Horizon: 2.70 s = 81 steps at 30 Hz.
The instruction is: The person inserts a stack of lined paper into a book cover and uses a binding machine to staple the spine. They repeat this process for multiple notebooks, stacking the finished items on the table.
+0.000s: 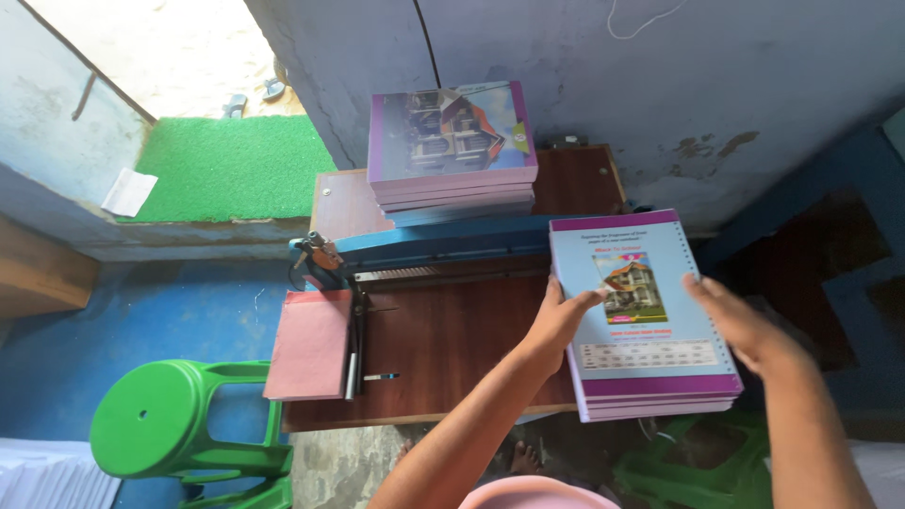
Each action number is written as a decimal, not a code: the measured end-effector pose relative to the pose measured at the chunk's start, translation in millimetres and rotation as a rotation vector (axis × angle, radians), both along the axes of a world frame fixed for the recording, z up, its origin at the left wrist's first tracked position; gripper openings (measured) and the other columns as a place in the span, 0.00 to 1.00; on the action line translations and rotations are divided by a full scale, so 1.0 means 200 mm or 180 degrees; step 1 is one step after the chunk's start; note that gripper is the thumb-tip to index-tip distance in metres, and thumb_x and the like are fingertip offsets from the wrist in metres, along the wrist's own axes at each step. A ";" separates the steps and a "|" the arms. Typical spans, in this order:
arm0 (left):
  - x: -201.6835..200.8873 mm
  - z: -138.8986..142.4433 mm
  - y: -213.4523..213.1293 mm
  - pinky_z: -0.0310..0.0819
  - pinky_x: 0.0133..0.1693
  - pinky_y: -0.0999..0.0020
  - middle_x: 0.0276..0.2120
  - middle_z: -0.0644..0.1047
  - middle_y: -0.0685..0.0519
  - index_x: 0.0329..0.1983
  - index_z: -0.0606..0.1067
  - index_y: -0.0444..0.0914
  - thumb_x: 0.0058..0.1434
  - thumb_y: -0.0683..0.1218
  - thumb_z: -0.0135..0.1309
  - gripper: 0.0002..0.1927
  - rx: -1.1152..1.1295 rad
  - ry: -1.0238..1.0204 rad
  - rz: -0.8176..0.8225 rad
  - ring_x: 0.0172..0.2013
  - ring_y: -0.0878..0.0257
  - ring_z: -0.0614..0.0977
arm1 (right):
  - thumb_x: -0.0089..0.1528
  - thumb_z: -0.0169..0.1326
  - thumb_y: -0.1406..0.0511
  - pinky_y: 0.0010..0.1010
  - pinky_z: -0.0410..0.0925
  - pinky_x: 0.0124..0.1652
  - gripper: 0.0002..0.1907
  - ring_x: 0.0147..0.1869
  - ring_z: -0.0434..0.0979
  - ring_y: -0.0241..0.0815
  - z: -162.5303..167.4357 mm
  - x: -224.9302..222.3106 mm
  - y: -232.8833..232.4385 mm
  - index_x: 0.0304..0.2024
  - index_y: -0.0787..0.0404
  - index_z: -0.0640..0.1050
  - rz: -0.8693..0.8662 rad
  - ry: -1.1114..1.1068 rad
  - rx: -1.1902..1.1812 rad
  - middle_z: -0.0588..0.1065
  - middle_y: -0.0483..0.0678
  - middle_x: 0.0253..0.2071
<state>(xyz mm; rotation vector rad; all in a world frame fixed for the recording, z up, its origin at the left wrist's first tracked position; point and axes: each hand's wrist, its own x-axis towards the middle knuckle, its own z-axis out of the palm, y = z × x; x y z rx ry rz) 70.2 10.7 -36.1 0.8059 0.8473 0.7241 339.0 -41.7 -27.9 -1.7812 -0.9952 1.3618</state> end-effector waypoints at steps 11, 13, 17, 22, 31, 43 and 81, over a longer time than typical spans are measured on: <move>-0.62 -0.07 0.17 0.56 0.68 0.52 0.70 0.61 0.36 0.73 0.58 0.30 0.57 0.58 0.58 0.47 0.0138 0.0638 0.0139 0.70 0.46 0.63 | 0.64 0.62 0.57 0.44 0.70 0.55 0.24 0.58 0.79 0.55 0.51 -0.76 0.21 0.55 0.67 0.80 -0.0024 -0.2873 0.2385 0.78 0.61 0.54; -0.74 -0.07 0.21 0.59 0.66 0.50 0.67 0.68 0.38 0.69 0.65 0.33 0.56 0.59 0.57 0.41 0.0079 0.0697 0.0204 0.68 0.46 0.67 | 0.63 0.64 0.59 0.41 0.73 0.54 0.19 0.56 0.81 0.53 0.59 -0.97 0.32 0.51 0.66 0.81 0.0295 -0.3016 0.2913 0.79 0.58 0.51; -0.93 -0.10 0.27 0.63 0.63 0.49 0.63 0.73 0.43 0.65 0.71 0.38 0.58 0.58 0.56 0.34 -0.0087 0.0530 0.0286 0.64 0.47 0.70 | 0.60 0.66 0.65 0.40 0.73 0.50 0.13 0.51 0.81 0.52 0.63 -1.29 0.63 0.46 0.64 0.83 0.1094 -0.2940 0.3455 0.81 0.54 0.46; -1.07 -0.17 0.30 0.63 0.62 0.51 0.59 0.75 0.48 0.61 0.74 0.39 0.59 0.57 0.56 0.30 -0.0117 0.0404 0.0389 0.64 0.53 0.70 | 0.59 0.65 0.64 0.41 0.72 0.52 0.11 0.52 0.79 0.51 0.53 -1.52 1.02 0.41 0.62 0.84 0.1832 -0.3375 0.3230 0.81 0.49 0.43; -1.25 -0.24 0.31 0.66 0.61 0.51 0.53 0.76 0.51 0.56 0.76 0.41 0.57 0.56 0.56 0.25 -0.0289 0.0412 0.0560 0.60 0.55 0.73 | 0.59 0.63 0.61 0.36 0.72 0.55 0.09 0.53 0.80 0.42 0.37 -1.57 1.34 0.40 0.54 0.85 0.2213 -0.4057 0.2507 0.81 0.40 0.44; -1.23 -0.27 0.28 0.66 0.62 0.50 0.53 0.76 0.50 0.56 0.75 0.41 0.59 0.54 0.54 0.23 -0.0464 0.0408 0.0498 0.60 0.55 0.74 | 0.59 0.63 0.61 0.35 0.74 0.54 0.10 0.49 0.83 0.41 0.43 -1.57 1.39 0.42 0.52 0.86 0.2232 -0.3557 0.1944 0.82 0.40 0.45; -1.64 0.33 0.81 0.62 0.72 0.54 0.60 0.79 0.48 0.50 0.79 0.40 0.63 0.38 0.60 0.12 0.4542 0.1607 0.1954 0.73 0.45 0.68 | 0.56 0.61 0.73 0.37 0.76 0.43 0.04 0.43 0.82 0.50 0.76 -1.82 0.72 0.35 0.64 0.80 0.1066 -0.3412 0.4354 0.80 0.52 0.37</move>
